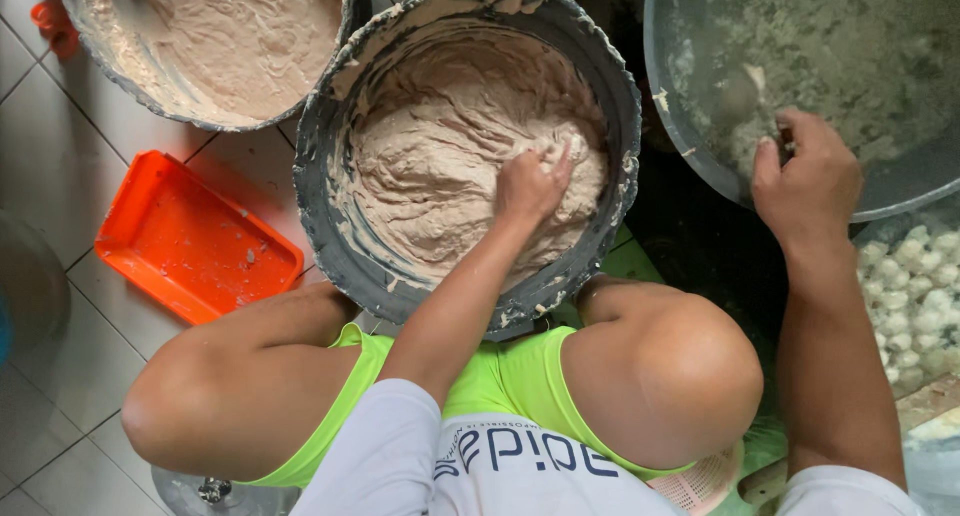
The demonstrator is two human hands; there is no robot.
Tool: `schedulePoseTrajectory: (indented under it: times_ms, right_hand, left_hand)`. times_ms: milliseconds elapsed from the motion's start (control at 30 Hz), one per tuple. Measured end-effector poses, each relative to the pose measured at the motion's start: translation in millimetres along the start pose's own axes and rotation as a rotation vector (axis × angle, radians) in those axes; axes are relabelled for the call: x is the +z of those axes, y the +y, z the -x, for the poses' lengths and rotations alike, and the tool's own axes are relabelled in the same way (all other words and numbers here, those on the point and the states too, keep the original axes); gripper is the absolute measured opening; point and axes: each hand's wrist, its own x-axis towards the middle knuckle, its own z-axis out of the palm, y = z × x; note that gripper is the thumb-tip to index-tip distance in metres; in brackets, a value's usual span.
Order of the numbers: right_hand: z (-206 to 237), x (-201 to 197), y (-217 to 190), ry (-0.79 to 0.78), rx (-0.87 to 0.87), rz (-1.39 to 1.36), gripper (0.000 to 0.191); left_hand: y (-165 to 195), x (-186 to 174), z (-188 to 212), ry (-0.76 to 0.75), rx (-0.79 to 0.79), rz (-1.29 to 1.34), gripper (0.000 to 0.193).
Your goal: The person scoops dough from a large bowl using a spoon and drops small portions into a pot of hot oil to fry. The person occasionally uses a slotted spoon to stir the frying dough balls. The person sits on the floor while working.
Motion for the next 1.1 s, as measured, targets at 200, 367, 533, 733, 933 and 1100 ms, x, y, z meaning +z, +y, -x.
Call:
schedulePoseTrajectory:
  times_ms: [200, 367, 533, 733, 933, 1100]
  right_hand:
    - [18, -3, -46, -0.432, 0.544, -0.809, 0.022]
    - [36, -6, -87, -0.405, 0.078, -0.628, 0.029]
    - [35, -2, -85, -0.631, 0.285, -0.986, 0.027]
    - [18, -3, -52, -0.325, 0.285, -0.637, 0.032]
    - [0, -16, -38, -0.175, 0.272, -0.347, 0.031]
    - [23, -8, -70, -0.45, 0.289, -0.725, 0.033]
  left_hand:
    - [29, 10, 33, 0.331, 0.607, 0.201, 0.034]
    - [42, 6, 33, 0.311, 0.721, 0.139, 0.018]
    - [40, 8, 28, 0.216, 0.658, 0.078, 0.016]
    - [24, 4, 25, 0.341, 0.378, -0.153, 0.037]
    - [16, 17, 32, 0.344, 0.463, 0.079, 0.036]
    - [21, 27, 33, 0.243, 0.375, 0.119, 0.038]
